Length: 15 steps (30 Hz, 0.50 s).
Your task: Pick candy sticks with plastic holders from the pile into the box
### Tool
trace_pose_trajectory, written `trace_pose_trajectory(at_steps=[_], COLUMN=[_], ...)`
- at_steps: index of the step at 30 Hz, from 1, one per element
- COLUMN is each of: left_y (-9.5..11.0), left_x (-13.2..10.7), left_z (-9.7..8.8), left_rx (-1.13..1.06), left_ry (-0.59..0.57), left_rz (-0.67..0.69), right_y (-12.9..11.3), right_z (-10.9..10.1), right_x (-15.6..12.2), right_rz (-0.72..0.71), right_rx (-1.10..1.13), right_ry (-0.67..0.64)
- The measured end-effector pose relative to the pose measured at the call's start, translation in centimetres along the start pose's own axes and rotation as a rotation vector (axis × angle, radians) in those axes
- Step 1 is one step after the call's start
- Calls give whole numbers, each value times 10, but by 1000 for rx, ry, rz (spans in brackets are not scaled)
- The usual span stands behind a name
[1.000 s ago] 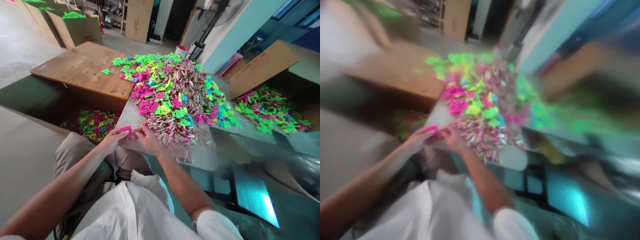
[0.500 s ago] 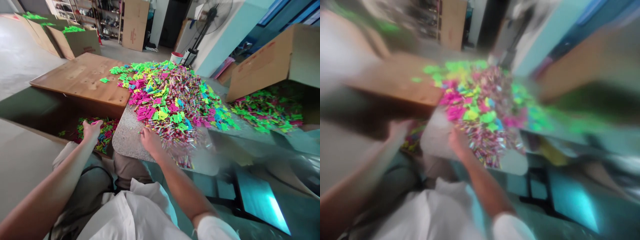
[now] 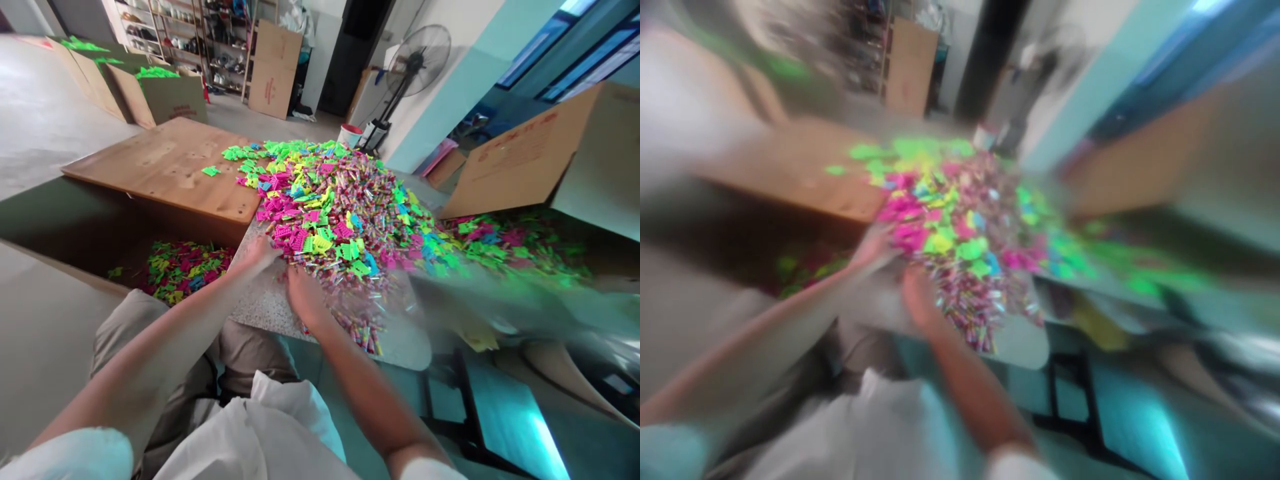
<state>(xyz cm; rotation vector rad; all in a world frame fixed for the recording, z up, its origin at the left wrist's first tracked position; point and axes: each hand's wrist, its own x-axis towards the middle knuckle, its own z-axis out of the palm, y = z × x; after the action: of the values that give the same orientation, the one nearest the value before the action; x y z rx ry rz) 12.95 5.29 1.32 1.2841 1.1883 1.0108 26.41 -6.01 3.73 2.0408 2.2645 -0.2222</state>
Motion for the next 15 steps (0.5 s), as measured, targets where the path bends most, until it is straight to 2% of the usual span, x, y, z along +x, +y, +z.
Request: trace_pose_trajectory(at_steps=[3, 6, 10, 15], left_y=[-6, -12, -19, -22], left_x=[-3, -13, -42, -84], left_z=[-7, -17, -39, -63], left_rx=[1, -73, -136, -370], left_ry=[5, 44, 86, 47], left_rz=[-44, -143, -249, -289], right_y=[4, 8, 9, 4], right_z=[-3, -3, -1, 3], right_x=[2, 5, 6, 8], right_rz=[-54, -127, -166, -198], right_rx=[21, 65, 76, 17], right_ry=[-1, 20, 10, 6])
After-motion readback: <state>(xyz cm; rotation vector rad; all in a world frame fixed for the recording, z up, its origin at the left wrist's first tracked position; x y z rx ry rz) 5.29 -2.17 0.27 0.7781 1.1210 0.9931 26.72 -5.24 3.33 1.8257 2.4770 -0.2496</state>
